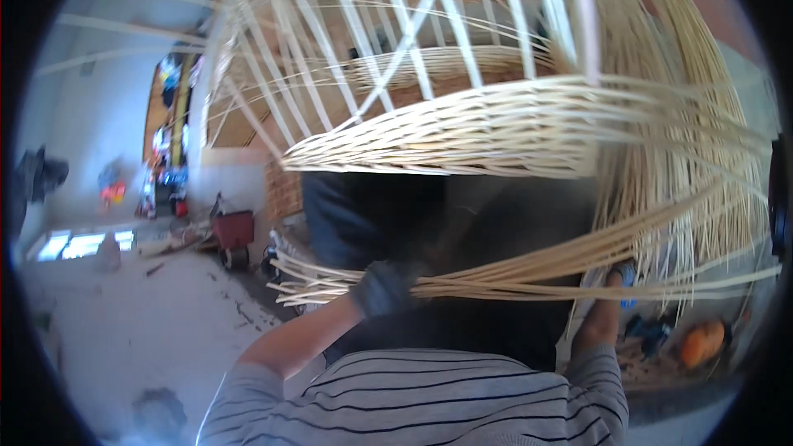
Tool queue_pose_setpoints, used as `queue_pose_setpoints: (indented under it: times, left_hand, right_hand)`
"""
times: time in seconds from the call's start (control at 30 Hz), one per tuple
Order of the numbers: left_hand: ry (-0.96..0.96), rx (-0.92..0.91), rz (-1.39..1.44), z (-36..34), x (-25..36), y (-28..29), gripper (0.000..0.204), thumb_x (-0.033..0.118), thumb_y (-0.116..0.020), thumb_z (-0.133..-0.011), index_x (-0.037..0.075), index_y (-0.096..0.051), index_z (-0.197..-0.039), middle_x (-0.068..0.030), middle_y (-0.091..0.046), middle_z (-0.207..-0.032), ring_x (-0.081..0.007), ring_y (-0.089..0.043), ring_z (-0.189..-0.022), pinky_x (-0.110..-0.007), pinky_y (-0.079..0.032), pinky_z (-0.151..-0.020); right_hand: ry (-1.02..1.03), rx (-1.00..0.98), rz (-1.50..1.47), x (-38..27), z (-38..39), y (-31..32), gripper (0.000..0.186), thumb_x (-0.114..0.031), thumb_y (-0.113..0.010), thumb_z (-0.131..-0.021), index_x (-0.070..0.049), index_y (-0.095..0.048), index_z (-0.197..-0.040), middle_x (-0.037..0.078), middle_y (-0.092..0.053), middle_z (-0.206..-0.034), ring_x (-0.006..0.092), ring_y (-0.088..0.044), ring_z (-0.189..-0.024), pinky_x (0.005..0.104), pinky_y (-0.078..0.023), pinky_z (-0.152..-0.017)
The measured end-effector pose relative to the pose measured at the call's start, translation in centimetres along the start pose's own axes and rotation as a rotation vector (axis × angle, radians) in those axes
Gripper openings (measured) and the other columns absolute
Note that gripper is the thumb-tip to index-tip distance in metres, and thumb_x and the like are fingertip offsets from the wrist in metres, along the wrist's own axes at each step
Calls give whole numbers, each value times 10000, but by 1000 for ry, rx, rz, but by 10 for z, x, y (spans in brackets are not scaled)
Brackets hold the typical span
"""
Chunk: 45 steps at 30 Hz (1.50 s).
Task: Weaving a large basket or structure using long wicker or wooden strips.
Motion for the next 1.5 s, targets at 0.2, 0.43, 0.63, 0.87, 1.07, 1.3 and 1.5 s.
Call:
queue_pose_setpoints:
  times: [0.2, 0.43, 0.63, 0.87, 1.07, 1.3, 1.5]
  left_hand:
    - [-65, -26, 22, 5, 2, 1, 495, 372, -689, -689, 114, -557, -1090, -97, -640, -851, -250, -631, -721, -357, -515, -607]
    - [-272, -50, 149, 11, 5, 9, 649, 348, -672, -728, 251, -389, -1304, -95, -625, -981, -240, -630, -797, -333, -520, -678]
    - [-346, -120, 265, 33, -24, -17, 616, 354, -629, -776, 284, -359, -1325, -78, -610, -1041, -239, -628, -818, -328, -517, -724]
    - [-530, -87, 282, 45, -37, -14, 612, 348, -615, -794, 168, -369, -1325, -138, -524, -1186, -273, -545, -1024, -332, -467, -844]
    - [-625, -44, 1355, 60, 12, 39, 528, 268, -559, -861, 75, -359, -1310, -64, -537, -998, -141, -523, -840, -247, -452, -736]
    - [-246, 159, 551, 47, -24, 53, 345, 292, -529, -860, 19, -501, -1070, -152, -587, -799, -231, -590, -681, -329, -485, -605]
    - [-542, 184, 575, 19, -67, 99, 405, 380, -592, -797, 53, -555, -1033, -147, -607, -894, -298, -601, -796, -380, -491, -705]
  right_hand:
    - [-44, -36, 101, 54, 10, 6, 297, -302, -472, -834, -78, -635, -942, 218, -594, -990, 351, -570, -940, 436, -449, -771]
    - [-91, -81, 242, 127, 74, 56, 301, -319, -481, -833, -77, -645, -903, 222, -602, -960, 360, -577, -911, 442, -455, -743]
    - [113, 72, 345, 135, 246, 220, 377, -398, -587, -781, -29, -665, -762, 201, -621, -747, 350, -602, -757, 453, -440, -688]
    - [938, -27, -472, -55, 402, 382, 485, -432, -636, -742, 31, -626, -885, 110, -641, -718, 166, -583, -556, 268, -464, -513]
    - [945, 324, -403, -236, 383, 342, 298, -153, -582, -778, -4, -604, -1035, 108, -602, -875, 210, -562, -864, 317, -435, -759]
    - [1111, -193, -1012, -360, 409, 256, 783, -471, -647, -751, -25, -335, -1313, 57, -514, -1105, 141, -501, -982, 263, -389, -880]
    - [481, -789, -1162, -364, 369, 236, 538, -242, -677, -765, -28, -444, -1200, 57, -573, -921, 147, -570, -826, 301, -494, -739]
Point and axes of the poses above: each hand's wrist, its own z-axis away from the middle knuckle, its own y-axis out of the back of the hand, x = y × z, the point moved 5 cm from there along -z, towards the middle knuckle
